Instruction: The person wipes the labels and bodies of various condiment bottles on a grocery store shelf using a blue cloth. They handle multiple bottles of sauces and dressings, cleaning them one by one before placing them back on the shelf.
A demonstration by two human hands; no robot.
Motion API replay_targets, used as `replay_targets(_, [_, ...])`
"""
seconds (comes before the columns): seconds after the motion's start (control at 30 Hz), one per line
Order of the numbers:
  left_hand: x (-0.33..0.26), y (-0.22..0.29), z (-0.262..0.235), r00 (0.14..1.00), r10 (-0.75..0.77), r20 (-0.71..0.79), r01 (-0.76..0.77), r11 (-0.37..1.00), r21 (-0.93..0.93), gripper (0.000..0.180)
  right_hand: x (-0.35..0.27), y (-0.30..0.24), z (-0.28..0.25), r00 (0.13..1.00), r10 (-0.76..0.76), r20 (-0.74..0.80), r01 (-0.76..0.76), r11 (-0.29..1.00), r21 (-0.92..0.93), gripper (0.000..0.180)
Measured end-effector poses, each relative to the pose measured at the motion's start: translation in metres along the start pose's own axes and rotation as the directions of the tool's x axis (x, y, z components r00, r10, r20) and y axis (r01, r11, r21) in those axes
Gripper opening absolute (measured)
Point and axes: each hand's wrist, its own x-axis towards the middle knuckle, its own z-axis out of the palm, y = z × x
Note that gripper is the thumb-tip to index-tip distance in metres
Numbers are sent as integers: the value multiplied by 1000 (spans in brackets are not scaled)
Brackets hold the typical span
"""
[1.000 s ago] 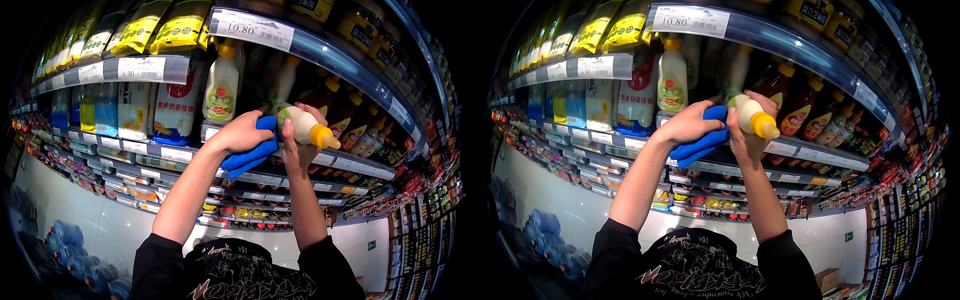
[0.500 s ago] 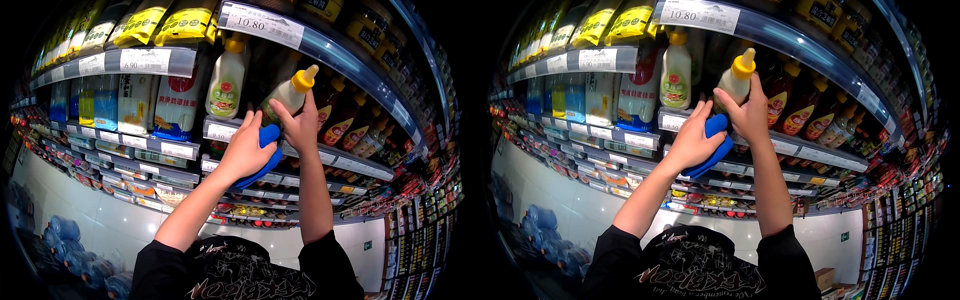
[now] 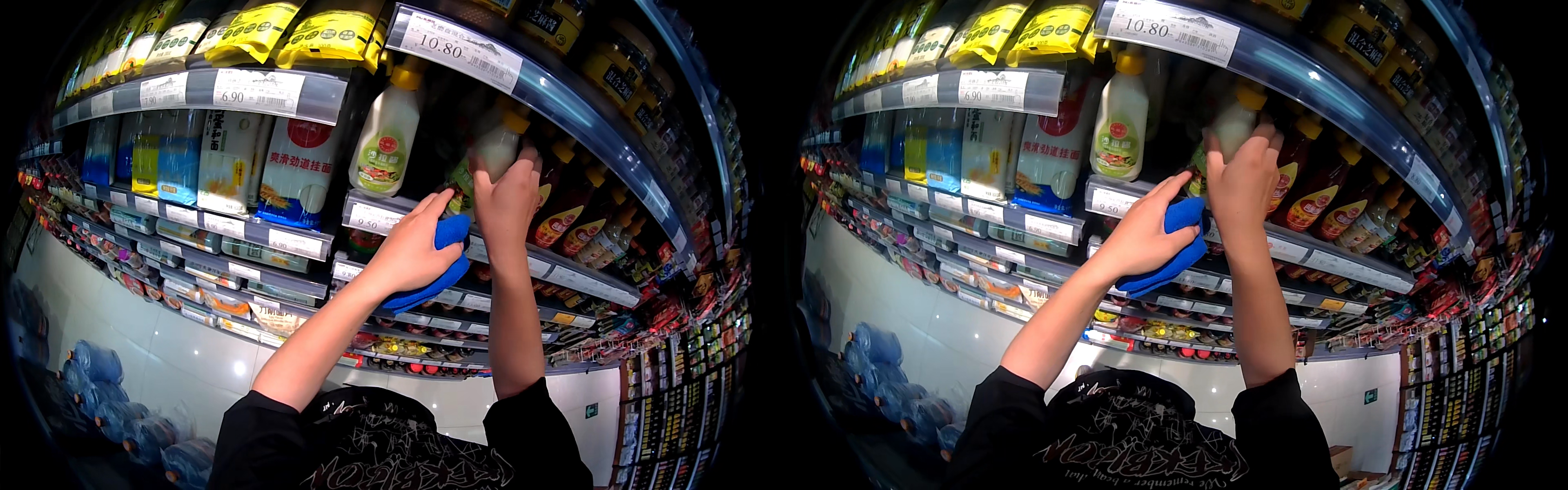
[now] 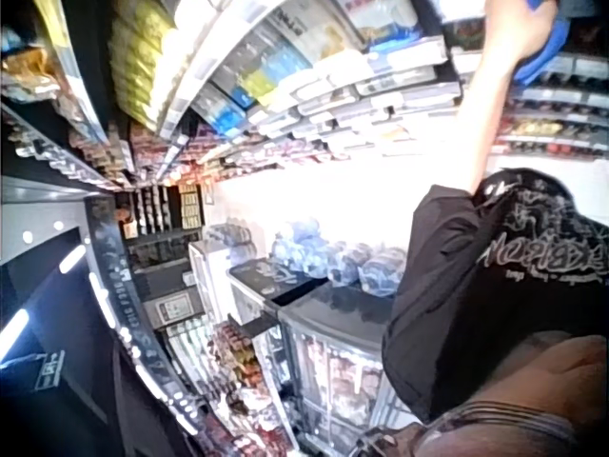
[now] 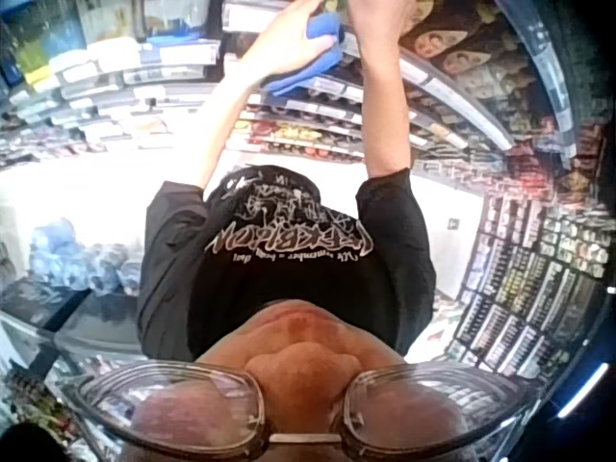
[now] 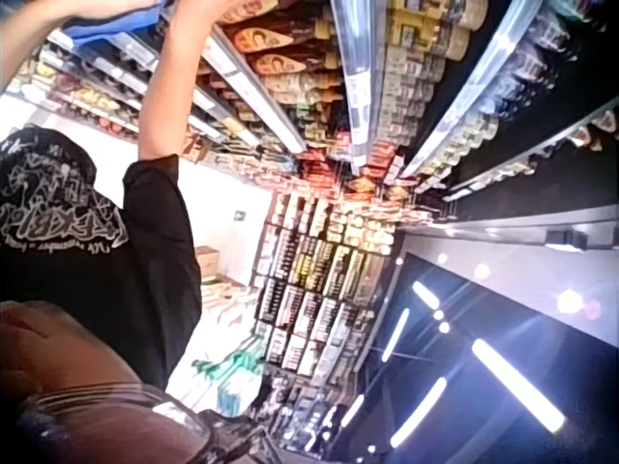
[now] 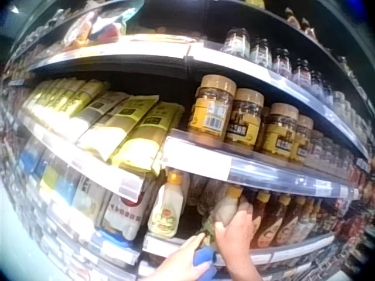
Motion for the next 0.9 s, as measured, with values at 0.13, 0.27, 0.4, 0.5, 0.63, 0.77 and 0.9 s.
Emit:
replay_targets(0.13, [4, 0, -1, 999, -27, 36, 28, 999, -21, 76, -8, 0, 1, 1000, 7, 19, -7, 1000, -1, 62])
replay_targets(0.27, [6, -3, -1, 997, -35, 74, 38, 999, -39, 76, -10, -7, -9, 999, -42, -10, 42, 999, 18, 62])
replay_targets(0.4, [-6, -8, -5, 999, 54, 3, -54, 997, 62, 79, -11, -24, -15, 949, -261, -179, 266, 964, 5, 54])
replay_targets(0.5, [-23, -8, -13, 997, 58, 44, -57, 998, -26, 82, -4, -44, -13, 976, -203, -83, 218, 940, 263, 40])
replay_targets(0.63, [-53, -10, -9, 996, 48, 73, -42, 995, -90, 78, 43, -56, 19, 834, 171, 525, -288, 946, 149, 34])
replay_targets(0.77, [-74, -11, -5, 987, 59, 153, -26, 979, -204, 72, 90, -47, 84, 967, -42, 252, 17, 995, 99, 50])
replay_targets(0.9, [-95, -19, 3, 968, -1, 252, 70, 961, -268, 63, 145, -11, 115, 963, -158, 220, 133, 984, 122, 52])
